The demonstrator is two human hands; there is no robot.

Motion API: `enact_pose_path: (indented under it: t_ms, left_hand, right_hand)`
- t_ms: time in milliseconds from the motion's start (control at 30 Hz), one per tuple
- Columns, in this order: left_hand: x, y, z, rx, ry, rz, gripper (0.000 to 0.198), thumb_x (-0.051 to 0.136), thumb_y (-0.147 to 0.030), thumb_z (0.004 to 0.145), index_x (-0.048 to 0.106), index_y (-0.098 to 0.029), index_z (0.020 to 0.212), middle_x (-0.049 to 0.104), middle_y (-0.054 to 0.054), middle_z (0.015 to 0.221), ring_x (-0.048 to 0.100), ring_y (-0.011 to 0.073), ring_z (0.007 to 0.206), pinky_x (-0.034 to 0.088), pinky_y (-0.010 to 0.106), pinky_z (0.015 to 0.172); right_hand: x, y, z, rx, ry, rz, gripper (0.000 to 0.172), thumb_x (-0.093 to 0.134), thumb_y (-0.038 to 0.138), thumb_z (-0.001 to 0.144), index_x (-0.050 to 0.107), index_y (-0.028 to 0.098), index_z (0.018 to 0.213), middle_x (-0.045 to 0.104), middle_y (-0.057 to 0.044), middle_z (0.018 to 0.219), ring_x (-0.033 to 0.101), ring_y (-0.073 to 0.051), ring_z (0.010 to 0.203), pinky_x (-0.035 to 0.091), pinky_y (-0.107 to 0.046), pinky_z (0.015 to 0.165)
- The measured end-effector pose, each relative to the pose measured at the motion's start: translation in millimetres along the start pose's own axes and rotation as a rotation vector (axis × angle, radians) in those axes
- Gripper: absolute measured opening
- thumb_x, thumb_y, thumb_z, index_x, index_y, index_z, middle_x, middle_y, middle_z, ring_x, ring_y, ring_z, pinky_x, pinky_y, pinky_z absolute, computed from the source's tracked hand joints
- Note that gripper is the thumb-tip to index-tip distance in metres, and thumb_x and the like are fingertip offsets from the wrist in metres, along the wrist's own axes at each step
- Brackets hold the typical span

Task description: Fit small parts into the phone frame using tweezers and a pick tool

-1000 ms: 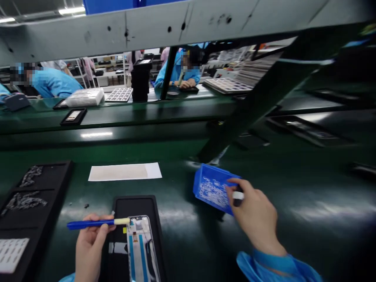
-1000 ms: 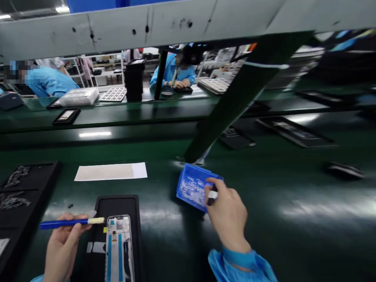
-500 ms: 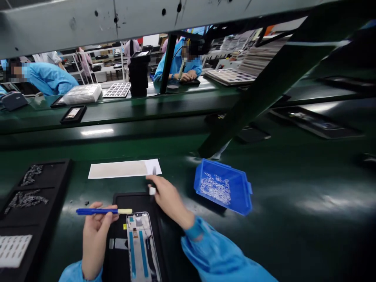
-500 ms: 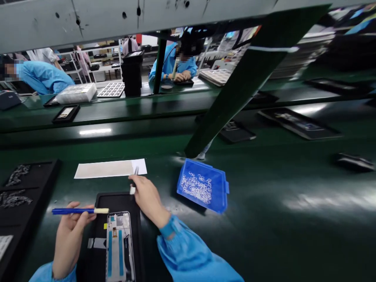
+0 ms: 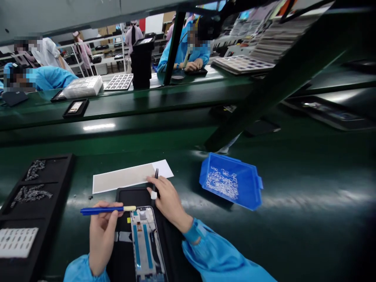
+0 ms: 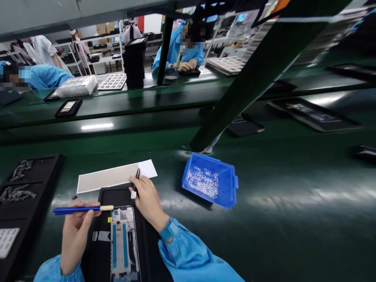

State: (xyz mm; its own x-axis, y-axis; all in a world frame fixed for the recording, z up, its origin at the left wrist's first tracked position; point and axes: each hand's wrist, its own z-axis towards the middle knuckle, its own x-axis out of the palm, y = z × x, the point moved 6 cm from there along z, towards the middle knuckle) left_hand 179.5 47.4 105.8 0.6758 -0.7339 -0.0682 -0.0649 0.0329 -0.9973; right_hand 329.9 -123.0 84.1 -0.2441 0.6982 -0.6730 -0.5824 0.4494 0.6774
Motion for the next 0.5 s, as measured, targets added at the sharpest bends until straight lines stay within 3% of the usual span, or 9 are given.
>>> enact_pose_path:
  t_ms: [133, 233, 400, 500]
  left_hand:
    - [5.9, -3, -6, 0.116, 0.083, 0.146, 0.033, 0.066, -0.04, 0.088, 0.045, -0.022, 0.105, 0.075, 0.009, 0.097, 0.073, 0.0228, 0.093, 0.062, 0.034, 0.084]
    - [11.5, -1, -6, 0.199, 0.131, 0.264, 0.029, 0.063, -0.033, 0.089, 0.046, -0.022, 0.11, 0.075, 0.006, 0.096, 0.073, 0.0223, 0.092, 0.062, 0.034, 0.081]
    - [19.6, 3, -2, 0.344, 0.216, 0.477, 0.024, 0.062, -0.029, 0.092, 0.05, -0.024, 0.111, 0.073, 0.005, 0.103, 0.07, 0.0227, 0.102, 0.059, 0.036, 0.086]
    - [25.4, -4, 0, 0.445, 0.242, 0.591, 0.019, 0.059, -0.03, 0.094, 0.054, -0.025, 0.112, 0.073, 0.003, 0.103, 0.07, 0.0201, 0.1, 0.058, 0.035, 0.088]
  right_hand:
    - [-5, 13, -19, -0.019, 0.076, 0.112, 0.019, 0.054, 0.01, 0.09, 0.063, 0.023, 0.101, 0.069, -0.006, 0.092, 0.062, -0.022, 0.087, 0.048, -0.035, 0.076]
    - [-5, 19, -28, -0.065, 0.113, 0.124, 0.022, 0.053, 0.005, 0.088, 0.062, 0.021, 0.1, 0.069, -0.004, 0.09, 0.061, -0.021, 0.083, 0.042, -0.035, 0.077]
    - [0, 19, -31, -0.077, 0.058, 0.16, 0.025, 0.052, 0.002, 0.088, 0.059, 0.02, 0.103, 0.069, 0.0, 0.082, 0.059, -0.018, 0.077, 0.035, -0.035, 0.08]
    - [0, 19, -31, -0.074, 0.0, 0.164, 0.021, 0.052, 0.004, 0.089, 0.057, 0.021, 0.101, 0.068, 0.001, 0.08, 0.057, -0.017, 0.074, 0.033, -0.036, 0.08]
